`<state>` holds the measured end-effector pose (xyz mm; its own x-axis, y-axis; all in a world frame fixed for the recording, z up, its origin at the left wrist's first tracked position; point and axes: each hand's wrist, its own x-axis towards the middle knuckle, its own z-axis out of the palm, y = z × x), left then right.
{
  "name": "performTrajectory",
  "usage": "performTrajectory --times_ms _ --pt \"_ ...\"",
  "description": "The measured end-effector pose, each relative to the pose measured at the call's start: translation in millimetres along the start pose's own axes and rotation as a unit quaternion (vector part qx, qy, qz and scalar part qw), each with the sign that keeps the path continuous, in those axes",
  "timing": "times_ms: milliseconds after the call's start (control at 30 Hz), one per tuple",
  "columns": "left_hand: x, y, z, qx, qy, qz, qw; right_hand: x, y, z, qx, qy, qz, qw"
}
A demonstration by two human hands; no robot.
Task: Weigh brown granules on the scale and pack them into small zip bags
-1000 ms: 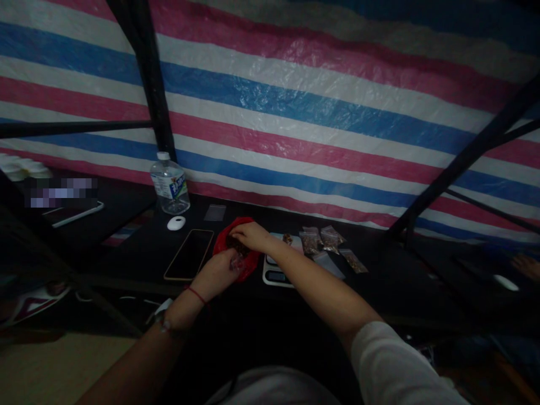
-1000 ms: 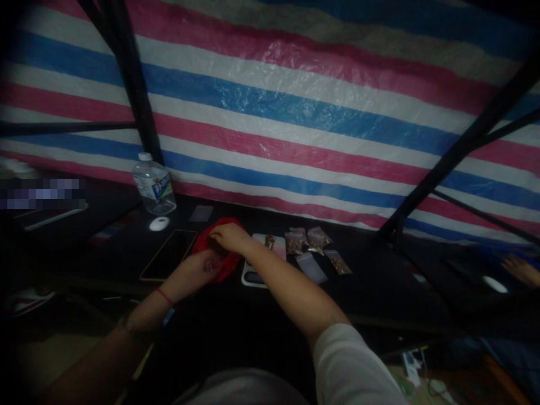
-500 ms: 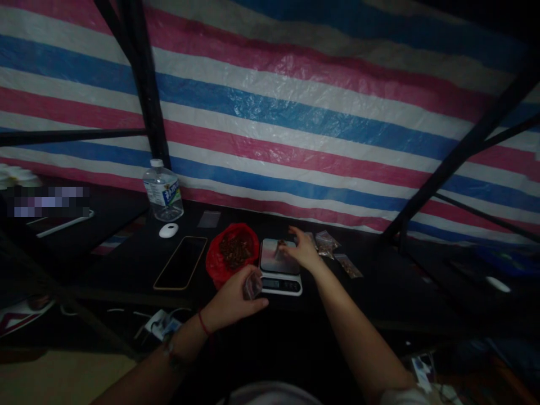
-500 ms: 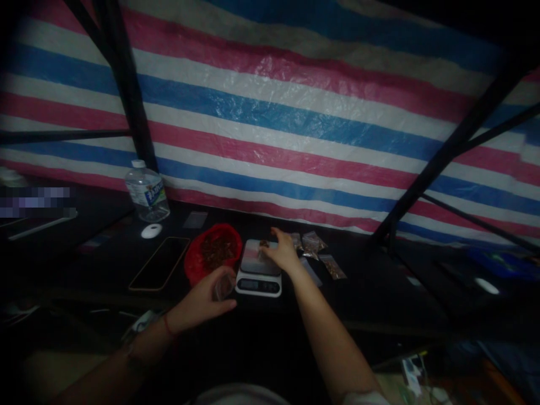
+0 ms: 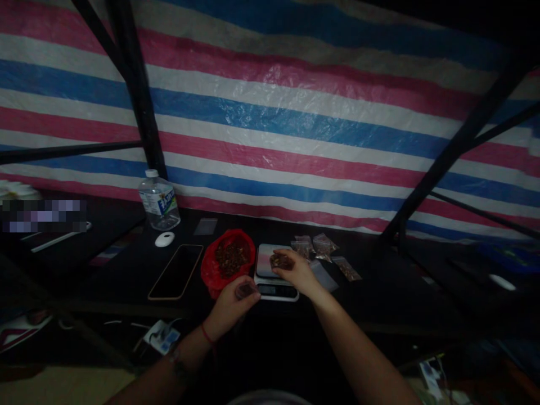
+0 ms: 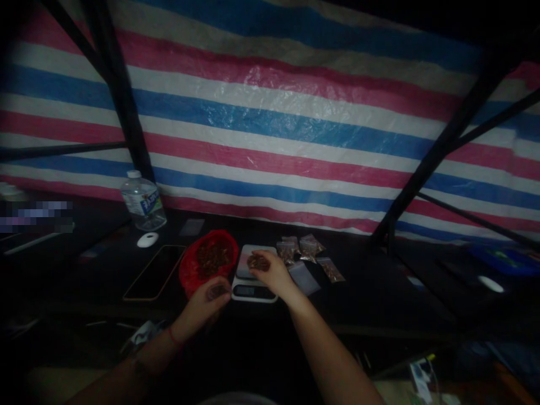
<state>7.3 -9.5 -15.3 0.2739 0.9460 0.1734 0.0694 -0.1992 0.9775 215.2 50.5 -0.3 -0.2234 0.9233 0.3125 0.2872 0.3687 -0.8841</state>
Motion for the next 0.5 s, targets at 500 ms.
performTrajectory --times_ms 500 --pt "-11.9 3.3 7.5 0.174 -0.044 0.032 0.983 -52.3 -66.5 6.9 -0.086 -0.15 -0.088 0.981"
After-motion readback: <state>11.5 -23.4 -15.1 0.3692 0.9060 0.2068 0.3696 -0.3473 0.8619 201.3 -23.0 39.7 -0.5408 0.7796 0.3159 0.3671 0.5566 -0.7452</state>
